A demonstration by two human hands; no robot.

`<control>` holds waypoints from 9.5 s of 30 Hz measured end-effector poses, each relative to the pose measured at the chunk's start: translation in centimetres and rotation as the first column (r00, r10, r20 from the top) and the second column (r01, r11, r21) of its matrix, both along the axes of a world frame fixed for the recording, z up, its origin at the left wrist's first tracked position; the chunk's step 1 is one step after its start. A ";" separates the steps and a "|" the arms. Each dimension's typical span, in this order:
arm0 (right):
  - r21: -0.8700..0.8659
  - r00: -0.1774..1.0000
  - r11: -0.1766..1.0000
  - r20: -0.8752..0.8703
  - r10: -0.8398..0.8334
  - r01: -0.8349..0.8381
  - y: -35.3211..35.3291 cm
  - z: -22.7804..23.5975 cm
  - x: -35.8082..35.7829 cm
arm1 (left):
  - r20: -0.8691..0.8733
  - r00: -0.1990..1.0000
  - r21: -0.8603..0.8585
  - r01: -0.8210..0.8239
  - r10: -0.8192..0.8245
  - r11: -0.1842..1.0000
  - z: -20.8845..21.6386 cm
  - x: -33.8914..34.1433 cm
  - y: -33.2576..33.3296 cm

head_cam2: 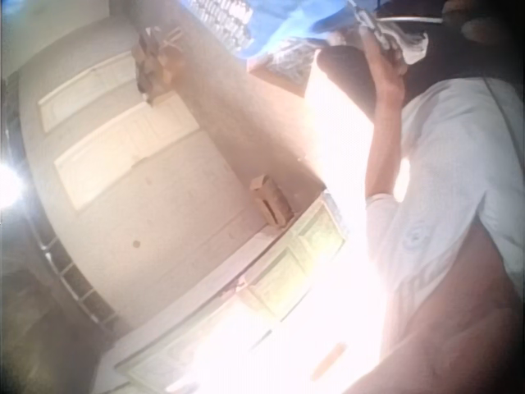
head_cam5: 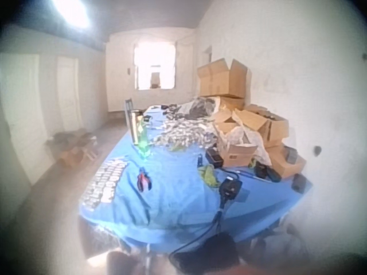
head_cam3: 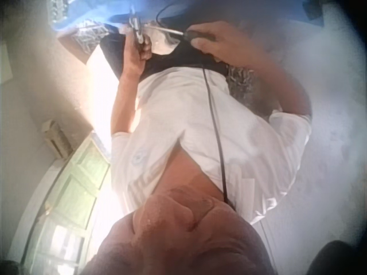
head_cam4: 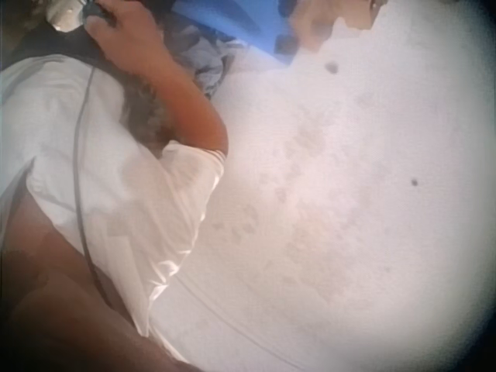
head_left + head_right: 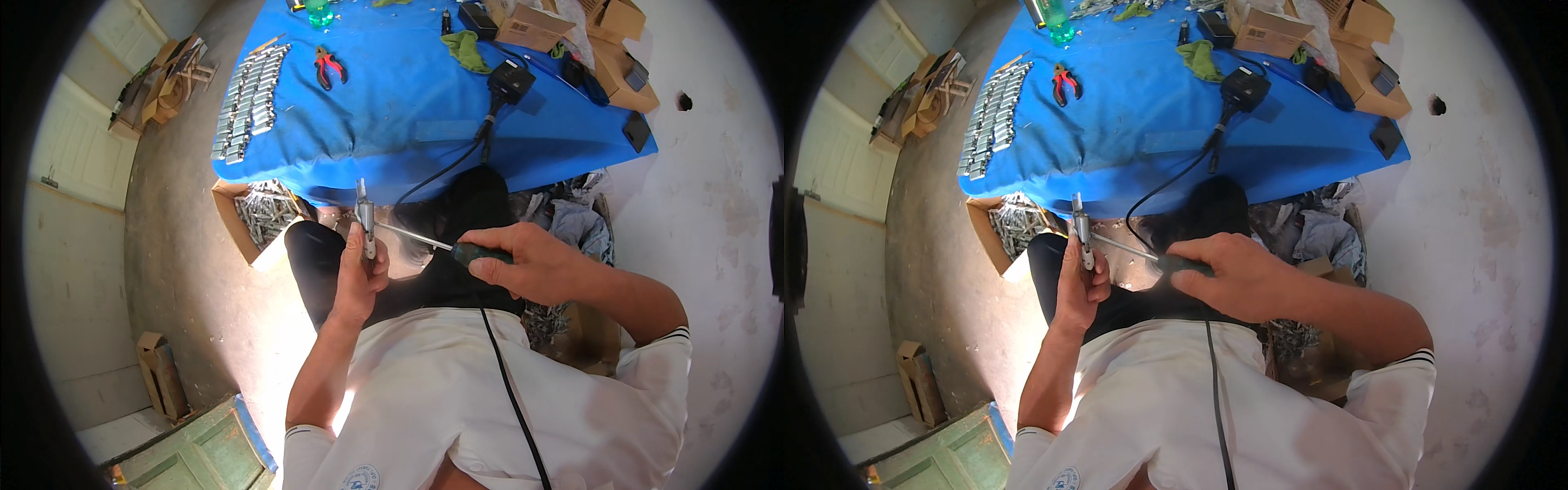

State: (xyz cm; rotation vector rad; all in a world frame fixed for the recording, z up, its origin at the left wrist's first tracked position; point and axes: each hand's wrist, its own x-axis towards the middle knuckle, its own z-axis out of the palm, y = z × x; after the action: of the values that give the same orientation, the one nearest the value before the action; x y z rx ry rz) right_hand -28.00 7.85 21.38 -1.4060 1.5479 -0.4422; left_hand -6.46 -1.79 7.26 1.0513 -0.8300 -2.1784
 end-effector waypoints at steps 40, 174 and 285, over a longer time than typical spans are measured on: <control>-0.320 0.638 0.780 -0.759 0.128 -0.537 -13.9 1.2 -5.5 | -0.202 0.973 0.233 0.159 -0.112 0.959 -1.5 -8.3 -12.2; -0.607 0.838 0.780 -0.340 -0.427 0.152 -12.1 -6.8 0.7 | -0.271 0.962 0.305 0.115 -0.030 0.945 -1.5 -15.0 -13.7; -0.266 0.342 0.531 -0.938 0.049 -0.805 -18.5 3.1 -9.3 | 0.118 0.983 -0.619 -0.037 0.139 0.785 2.8 -13.1 -24.7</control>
State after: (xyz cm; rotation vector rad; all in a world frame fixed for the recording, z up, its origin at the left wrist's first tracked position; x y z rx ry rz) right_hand -37.29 -10.66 24.45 -3.0187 1.5682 0.1735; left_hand -19.61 -26.45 10.01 0.8952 -1.4130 -1.5652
